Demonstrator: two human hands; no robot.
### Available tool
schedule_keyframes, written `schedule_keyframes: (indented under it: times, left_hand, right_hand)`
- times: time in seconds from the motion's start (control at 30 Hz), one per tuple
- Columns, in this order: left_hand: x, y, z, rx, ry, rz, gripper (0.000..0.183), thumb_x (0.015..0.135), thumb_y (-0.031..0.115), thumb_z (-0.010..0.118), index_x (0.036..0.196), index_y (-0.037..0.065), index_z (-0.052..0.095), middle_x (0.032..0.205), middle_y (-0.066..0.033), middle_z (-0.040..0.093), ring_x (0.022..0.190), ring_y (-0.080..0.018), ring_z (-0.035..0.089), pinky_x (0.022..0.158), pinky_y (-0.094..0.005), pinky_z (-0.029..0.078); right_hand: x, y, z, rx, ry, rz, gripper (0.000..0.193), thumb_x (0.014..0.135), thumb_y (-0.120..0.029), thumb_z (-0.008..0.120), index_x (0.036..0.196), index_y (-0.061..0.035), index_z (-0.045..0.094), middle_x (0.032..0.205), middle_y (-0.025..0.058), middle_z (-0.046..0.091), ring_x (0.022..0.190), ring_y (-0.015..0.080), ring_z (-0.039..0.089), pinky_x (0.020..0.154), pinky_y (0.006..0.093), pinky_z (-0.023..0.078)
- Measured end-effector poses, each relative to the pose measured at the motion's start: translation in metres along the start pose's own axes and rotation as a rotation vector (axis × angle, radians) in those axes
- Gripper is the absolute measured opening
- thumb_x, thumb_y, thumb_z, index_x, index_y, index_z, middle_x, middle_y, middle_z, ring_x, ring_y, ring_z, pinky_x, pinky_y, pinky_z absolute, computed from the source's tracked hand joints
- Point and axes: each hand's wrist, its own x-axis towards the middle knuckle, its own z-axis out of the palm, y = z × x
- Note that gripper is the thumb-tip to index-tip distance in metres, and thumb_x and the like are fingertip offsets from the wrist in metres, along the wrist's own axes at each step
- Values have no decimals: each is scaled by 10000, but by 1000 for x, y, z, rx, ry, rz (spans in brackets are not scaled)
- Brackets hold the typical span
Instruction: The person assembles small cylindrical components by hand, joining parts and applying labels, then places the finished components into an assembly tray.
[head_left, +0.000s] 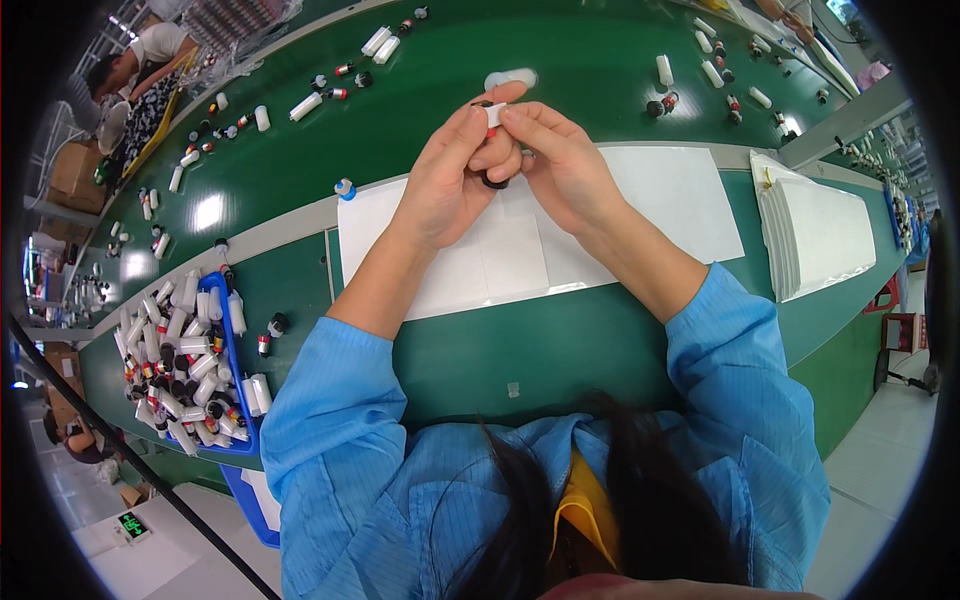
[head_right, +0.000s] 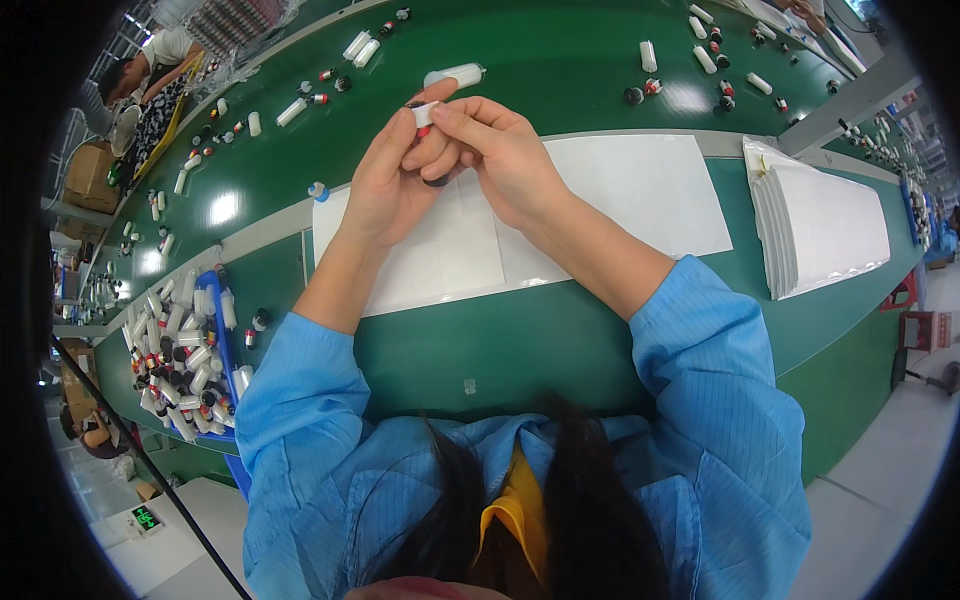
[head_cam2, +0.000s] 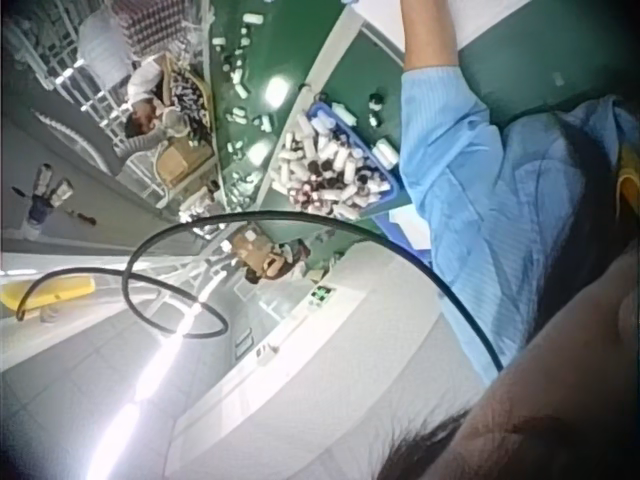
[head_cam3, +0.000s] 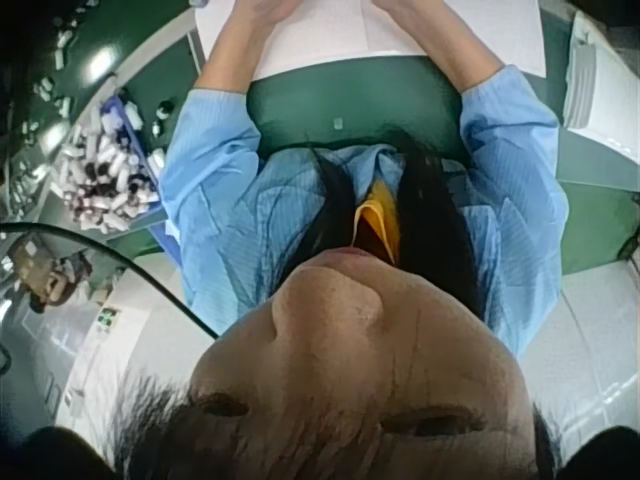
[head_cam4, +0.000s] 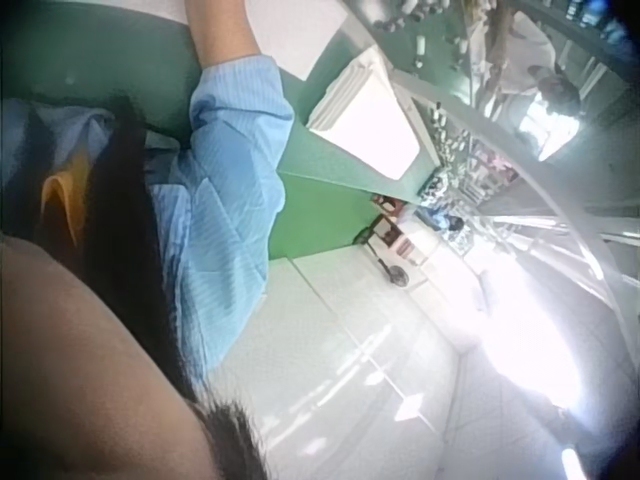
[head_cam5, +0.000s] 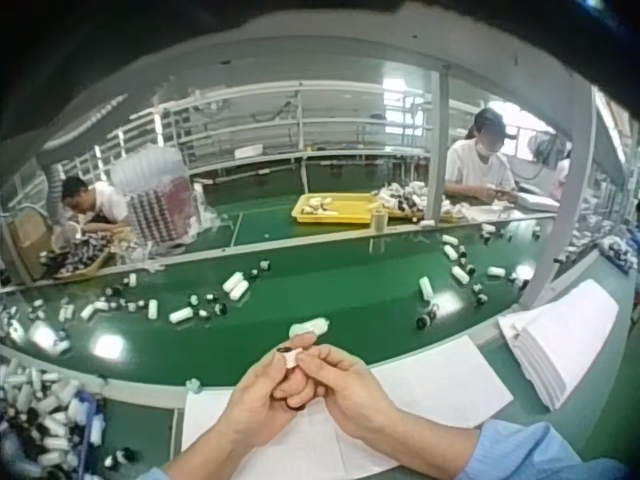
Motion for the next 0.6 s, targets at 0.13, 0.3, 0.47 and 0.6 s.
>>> schedule_keyframes:
  times: [0.13, 0.3, 0.47, 0.6]
  left_hand:
    - [-5, -1, -5, -149, -133, -110, 533, 951, 398, 176, 1259, 6, 364, 600, 40, 313, 596, -92, 370, 804, -330, 410]
    - [-8, 2, -4, -241, -227, -296, 567, 939, 448, 158, 1154, -2, 428, 703, -66, 550, 791, -219, 581, 834, -397, 443]
    - [10, 14, -21, 939, 3, -122, 454, 916, 374, 311, 1036, 19, 567, 922, -153, 614, 809, -238, 597, 778, -341, 474]
    - [45, 44, -86, 2087, 343, 162, 192, 792, 116, 493, 936, 48, 601, 918, -173, 602, 828, -323, 599, 694, -379, 494]
  right_hand:
    - [5, -3, -9, -29, -18, 132, 203, 797, -195, 625, 893, -25, 568, 746, 48, 587, 737, 133, 561, 725, 262, 400]
    - [1, -23, -1, -287, -184, 51, 469, 793, -164, 625, 1203, -12, 455, 976, 103, 589, 909, 179, 557, 791, 294, 455]
    - [19, -44, -28, -761, -67, -81, 393, 685, -152, 730, 1022, -29, 571, 834, 67, 634, 751, 122, 597, 655, 234, 464]
    - [43, -77, -79, -1408, 122, -15, 435, 659, -194, 722, 1026, -26, 561, 852, 101, 638, 745, 163, 613, 700, 271, 473]
